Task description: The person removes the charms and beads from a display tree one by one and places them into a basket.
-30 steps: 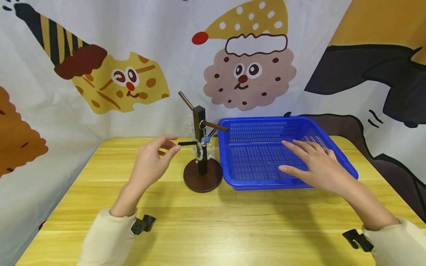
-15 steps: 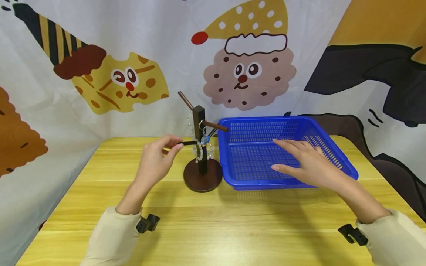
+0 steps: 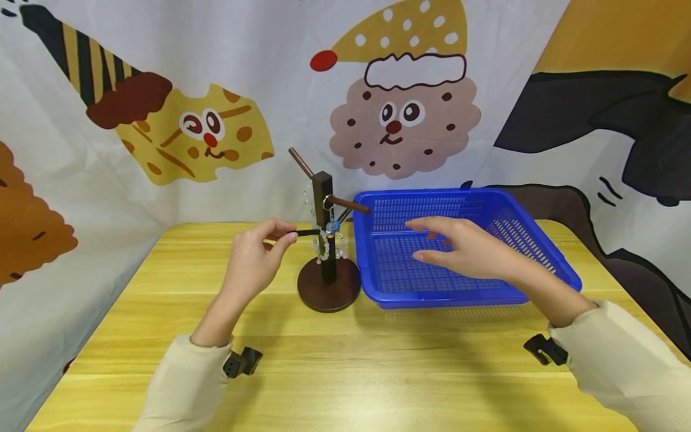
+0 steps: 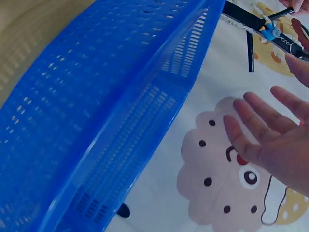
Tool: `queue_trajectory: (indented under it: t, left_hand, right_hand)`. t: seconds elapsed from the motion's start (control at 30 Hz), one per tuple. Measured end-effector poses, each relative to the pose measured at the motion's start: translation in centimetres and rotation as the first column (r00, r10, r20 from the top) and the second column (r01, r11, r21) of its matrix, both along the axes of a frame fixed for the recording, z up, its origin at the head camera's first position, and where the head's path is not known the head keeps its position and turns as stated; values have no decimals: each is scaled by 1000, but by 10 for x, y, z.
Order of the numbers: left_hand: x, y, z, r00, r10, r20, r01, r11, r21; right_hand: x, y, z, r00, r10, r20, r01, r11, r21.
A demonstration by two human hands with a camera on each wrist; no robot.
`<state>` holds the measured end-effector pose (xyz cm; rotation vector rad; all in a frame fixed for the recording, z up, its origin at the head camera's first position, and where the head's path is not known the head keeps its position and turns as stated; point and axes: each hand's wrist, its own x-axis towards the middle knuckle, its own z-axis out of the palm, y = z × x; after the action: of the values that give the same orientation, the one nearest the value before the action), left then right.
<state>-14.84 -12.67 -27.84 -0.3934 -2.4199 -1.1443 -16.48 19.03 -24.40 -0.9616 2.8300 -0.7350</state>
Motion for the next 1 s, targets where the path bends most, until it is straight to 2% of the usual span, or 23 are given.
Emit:
queue_trajectory:
  t: [0.27,0.43,0.7,1.0]
  left_hand:
    - [-1,0,-1,999,-3,32,2,1000,18]
    - [0,0,1,999,-9,49,8,1000,10]
    - [-1,0,2,997,-19,74,18,1000,6]
    - [-2,-1,1,996,-20,86,20,1000,1]
  right_hand:
    - [-16,-31,2,993,96,72,-94,995,-31]
    - [-23,-48,1,988,113,107,-109,993,-43]
    - [-35,-71,-2,988,83,131,-78,996,-46]
    - [-43,-90,0,985,32,168,-7,989,-146]
